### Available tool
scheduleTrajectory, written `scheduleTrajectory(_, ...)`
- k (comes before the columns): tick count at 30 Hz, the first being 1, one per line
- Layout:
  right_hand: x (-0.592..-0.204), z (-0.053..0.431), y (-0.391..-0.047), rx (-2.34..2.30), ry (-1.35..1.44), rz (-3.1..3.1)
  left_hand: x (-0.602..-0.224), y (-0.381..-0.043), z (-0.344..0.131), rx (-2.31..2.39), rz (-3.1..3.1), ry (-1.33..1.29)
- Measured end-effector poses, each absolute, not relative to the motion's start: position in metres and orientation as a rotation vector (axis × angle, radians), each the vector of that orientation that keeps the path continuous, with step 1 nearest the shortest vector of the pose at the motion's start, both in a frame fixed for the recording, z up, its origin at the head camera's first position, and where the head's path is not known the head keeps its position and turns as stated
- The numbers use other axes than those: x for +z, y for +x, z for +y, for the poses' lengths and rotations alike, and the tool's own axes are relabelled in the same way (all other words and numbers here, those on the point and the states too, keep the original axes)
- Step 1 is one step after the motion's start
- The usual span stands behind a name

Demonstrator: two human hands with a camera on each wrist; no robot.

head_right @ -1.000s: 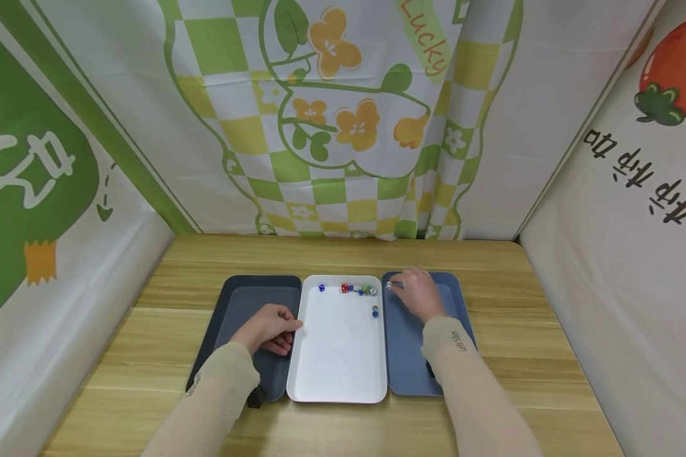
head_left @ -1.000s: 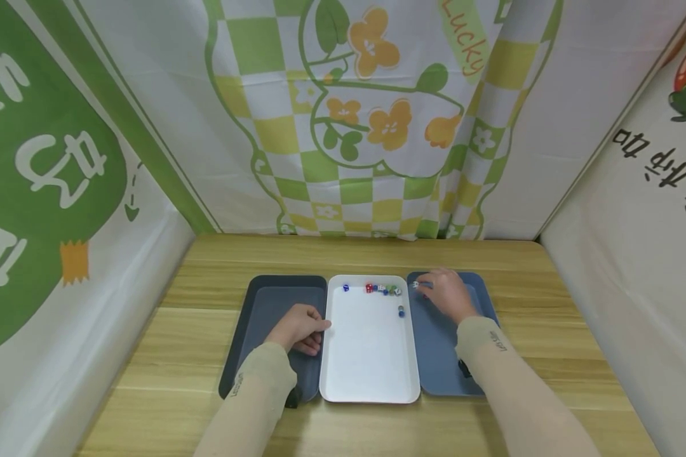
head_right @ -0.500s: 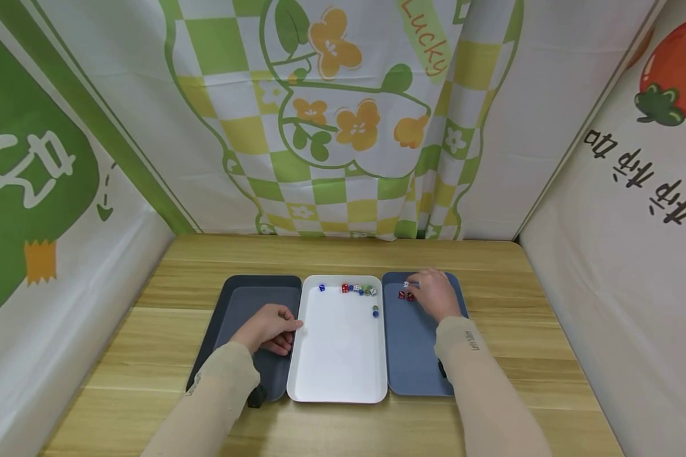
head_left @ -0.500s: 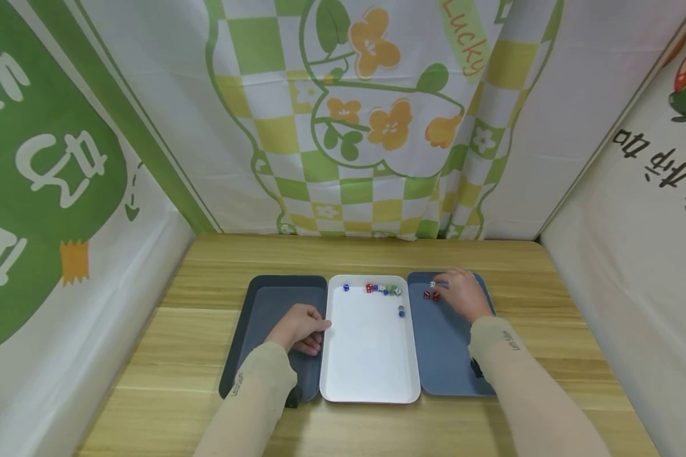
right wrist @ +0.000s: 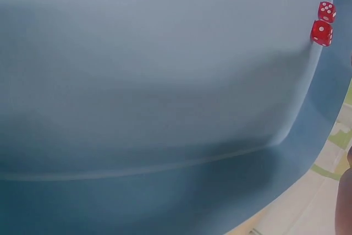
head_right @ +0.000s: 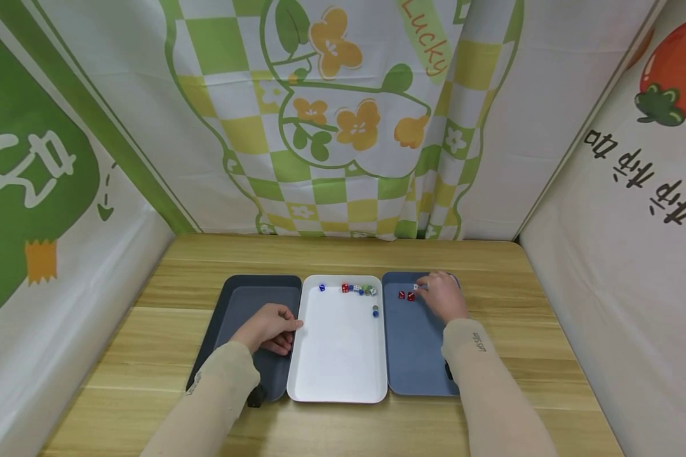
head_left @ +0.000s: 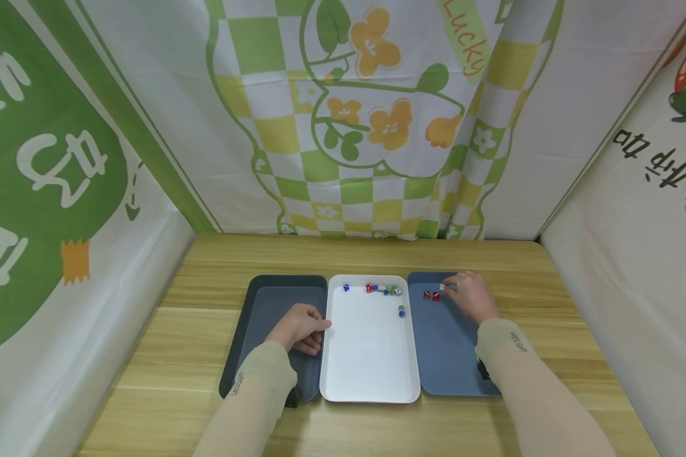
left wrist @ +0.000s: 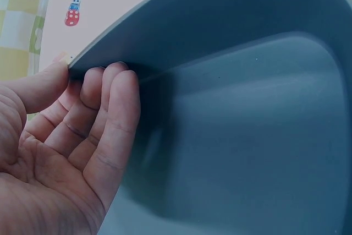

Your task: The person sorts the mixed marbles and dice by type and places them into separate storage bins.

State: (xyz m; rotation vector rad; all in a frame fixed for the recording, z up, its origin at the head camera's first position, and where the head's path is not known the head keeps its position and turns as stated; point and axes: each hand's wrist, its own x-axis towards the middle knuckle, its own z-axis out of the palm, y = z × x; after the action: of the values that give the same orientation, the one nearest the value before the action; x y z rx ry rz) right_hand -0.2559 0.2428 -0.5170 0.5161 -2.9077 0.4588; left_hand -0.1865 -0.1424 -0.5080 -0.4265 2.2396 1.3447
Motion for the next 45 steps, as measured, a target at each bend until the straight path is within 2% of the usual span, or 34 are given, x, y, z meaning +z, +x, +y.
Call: scheduleTrajectory(45, -0.539, 0.247, -0.251, 0.494, 0.367, -3.062, -0.504, -0.182, -0.143, 1.349, 2.255, -0.407)
